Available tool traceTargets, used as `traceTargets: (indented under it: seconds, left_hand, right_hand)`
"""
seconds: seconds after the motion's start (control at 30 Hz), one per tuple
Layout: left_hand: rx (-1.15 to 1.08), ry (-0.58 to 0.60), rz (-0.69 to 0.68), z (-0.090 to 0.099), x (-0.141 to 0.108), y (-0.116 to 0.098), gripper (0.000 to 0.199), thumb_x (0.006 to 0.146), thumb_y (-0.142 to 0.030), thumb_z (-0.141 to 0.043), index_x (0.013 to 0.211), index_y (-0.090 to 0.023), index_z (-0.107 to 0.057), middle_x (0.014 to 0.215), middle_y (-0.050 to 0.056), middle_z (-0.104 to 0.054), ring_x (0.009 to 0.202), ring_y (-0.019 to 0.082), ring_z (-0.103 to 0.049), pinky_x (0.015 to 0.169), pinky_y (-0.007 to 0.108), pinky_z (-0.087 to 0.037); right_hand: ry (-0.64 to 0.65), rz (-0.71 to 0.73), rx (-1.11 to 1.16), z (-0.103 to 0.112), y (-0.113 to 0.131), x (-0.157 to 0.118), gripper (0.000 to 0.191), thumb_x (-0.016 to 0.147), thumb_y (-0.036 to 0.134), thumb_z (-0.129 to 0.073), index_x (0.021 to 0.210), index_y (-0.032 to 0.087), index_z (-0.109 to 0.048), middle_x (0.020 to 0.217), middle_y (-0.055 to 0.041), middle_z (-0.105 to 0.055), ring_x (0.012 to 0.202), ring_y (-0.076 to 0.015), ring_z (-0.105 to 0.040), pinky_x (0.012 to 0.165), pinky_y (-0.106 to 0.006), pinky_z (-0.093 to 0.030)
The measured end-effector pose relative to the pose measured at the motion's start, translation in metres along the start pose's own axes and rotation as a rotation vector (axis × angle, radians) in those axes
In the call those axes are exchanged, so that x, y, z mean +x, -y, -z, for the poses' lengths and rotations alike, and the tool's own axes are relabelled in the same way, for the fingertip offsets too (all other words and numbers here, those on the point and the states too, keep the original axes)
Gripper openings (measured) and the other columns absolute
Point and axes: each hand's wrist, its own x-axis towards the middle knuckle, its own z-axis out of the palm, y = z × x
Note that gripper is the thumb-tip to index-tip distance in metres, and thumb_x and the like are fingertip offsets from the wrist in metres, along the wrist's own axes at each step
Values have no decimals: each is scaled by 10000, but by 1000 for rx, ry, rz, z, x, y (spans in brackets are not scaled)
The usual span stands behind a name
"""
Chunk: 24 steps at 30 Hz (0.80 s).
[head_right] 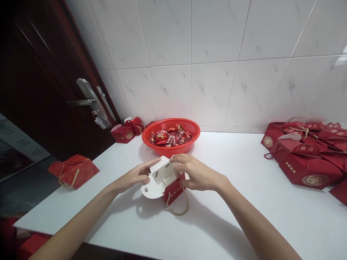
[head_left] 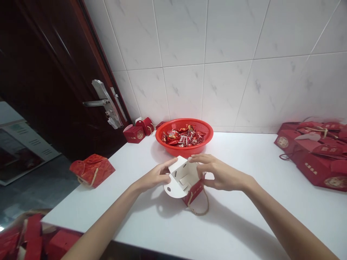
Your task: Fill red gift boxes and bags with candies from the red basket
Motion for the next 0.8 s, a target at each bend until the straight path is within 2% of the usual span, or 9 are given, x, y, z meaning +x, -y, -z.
traceTargets:
  seconds: [0.03,0.1,0.2,0.27,0.37,0.43,0.53,0.7,0.8]
  left_hand:
    - [-6,8,-2,1,0,3,932,709,-229,-628,1579,-232,-295,1377,96,-614,1210,310,-558,888,367,-492]
    - [-16,21,-3,2,0,7,904,734,-261,-632,1577,-239,-304,1439,89,-572,1280,318,-520,961,389,-468]
    - [-26,28,27,2,1,12,905,759,-289,-638,1587,-243,-276,1449,83,-568,1292,316,-513,1000,399,-447]
    - [-43,27,41,1,3,14,925,753,-306,-655,1590,-237,-267,1444,83,-572,1291,318,-509,1006,400,-442]
    - [-107,53,17,-1,7,17,918,734,-338,-682,1571,-240,-319,1472,81,-546,1322,330,-479,1020,405,-434]
    - [-161,82,-12,-3,11,19,881,733,-341,-681,1551,-258,-364,1495,75,-523,1334,332,-473,1028,414,-430]
    - [-176,101,-50,0,15,16,859,740,-337,-681,1541,-274,-376,1511,78,-502,1342,334,-473,1040,435,-426]
    - [36,21,-59,15,22,2,890,775,-371,-742,1559,-291,-329,1527,109,-476,1300,322,-521,1037,453,-451]
    - [197,11,-53,26,20,-13,739,844,-427,-706,1515,-304,-422,1536,97,-476,1279,305,-549,1050,445,-457]
  right_hand:
    - [17,0,17,2,0,-1,79,838,204,-725,775,197,-677,1436,-82,-568,1387,-319,-459,1098,-521,-429]
    - [32,-25,66,4,-1,-1,268,874,407,-722,706,200,-696,1450,-64,-565,1416,-329,-424,1124,-536,-397]
    - [35,-81,45,3,-4,-1,343,934,469,-635,738,208,-738,1489,-51,-531,1425,-321,-413,1121,-526,-400]
    - [57,-127,-43,0,-6,-1,269,877,466,-710,954,214,-762,1541,-82,-464,1438,-347,-385,1125,-544,-389]
    - [104,-233,-117,-3,-10,-3,638,806,561,-752,1327,214,-625,1598,-138,-362,1484,-395,-281,1161,-603,-311]
    - [120,-287,-91,-4,-12,-4,748,811,642,-701,1414,225,-547,1623,-146,-307,1506,-401,-225,1181,-617,-261]
    - [108,-300,-44,-3,-15,-6,739,818,683,-660,1405,247,-548,1605,-137,-346,1506,-390,-231,1183,-594,-269]
    - [-5,-172,-40,0,-20,-2,668,807,658,-697,1349,288,-568,1510,-91,-483,1460,-344,-332,1169,-560,-311]
    - [-66,-144,6,6,-21,2,559,839,625,-687,1286,296,-617,1492,-75,-508,1418,-327,-403,1125,-530,-387]
